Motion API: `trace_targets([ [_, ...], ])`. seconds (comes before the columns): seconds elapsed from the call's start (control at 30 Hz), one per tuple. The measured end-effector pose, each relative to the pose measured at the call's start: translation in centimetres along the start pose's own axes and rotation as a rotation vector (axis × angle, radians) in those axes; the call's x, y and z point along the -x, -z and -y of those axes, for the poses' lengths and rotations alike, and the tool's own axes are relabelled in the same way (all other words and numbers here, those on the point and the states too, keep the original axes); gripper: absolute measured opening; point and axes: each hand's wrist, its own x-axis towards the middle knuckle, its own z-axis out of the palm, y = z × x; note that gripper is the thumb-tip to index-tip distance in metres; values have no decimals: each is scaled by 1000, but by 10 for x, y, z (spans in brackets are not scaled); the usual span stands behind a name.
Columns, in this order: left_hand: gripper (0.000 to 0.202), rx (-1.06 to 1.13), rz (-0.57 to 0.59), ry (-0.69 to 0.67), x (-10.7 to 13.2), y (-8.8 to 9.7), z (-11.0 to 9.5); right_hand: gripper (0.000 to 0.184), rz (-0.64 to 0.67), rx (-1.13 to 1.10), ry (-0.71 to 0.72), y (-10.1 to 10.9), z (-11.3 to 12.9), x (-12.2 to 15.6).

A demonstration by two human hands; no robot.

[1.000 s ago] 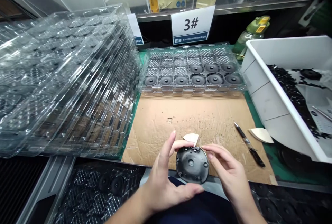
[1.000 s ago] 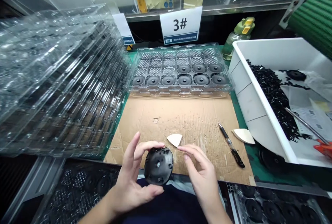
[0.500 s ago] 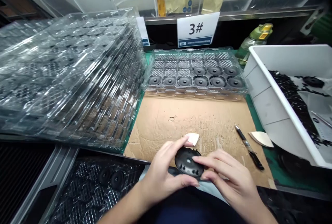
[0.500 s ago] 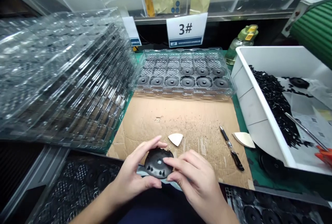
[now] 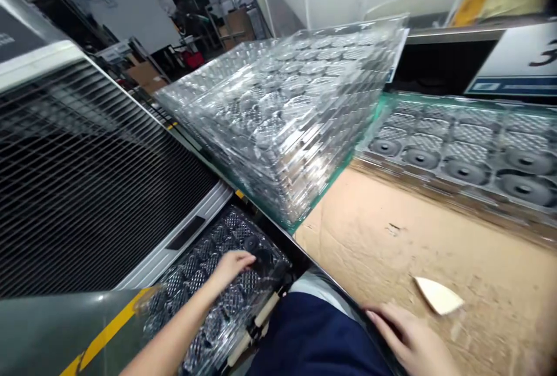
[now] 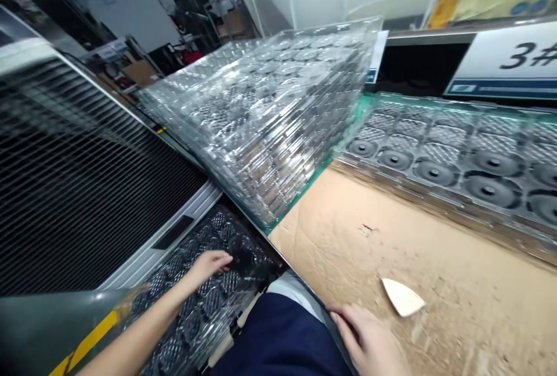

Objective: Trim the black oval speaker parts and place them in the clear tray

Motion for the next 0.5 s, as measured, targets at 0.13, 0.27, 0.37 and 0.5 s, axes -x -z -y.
trace_targets([
  [0.13, 32, -121, -362, 32, -39, 53, 42, 40, 93, 34, -168, -1, 3, 0],
  [0.27, 33, -188, -513, 14, -83, 55, 59, 40, 75, 103, -204, -4, 10, -5],
  [0.37, 32, -221, -598, -21, -89, 39, 66, 37, 60, 178, -92, -4, 16, -9],
  [0.5, 34, -219, -671, -167, -60, 19, 58, 31, -18, 262, -46, 2, 36, -8],
])
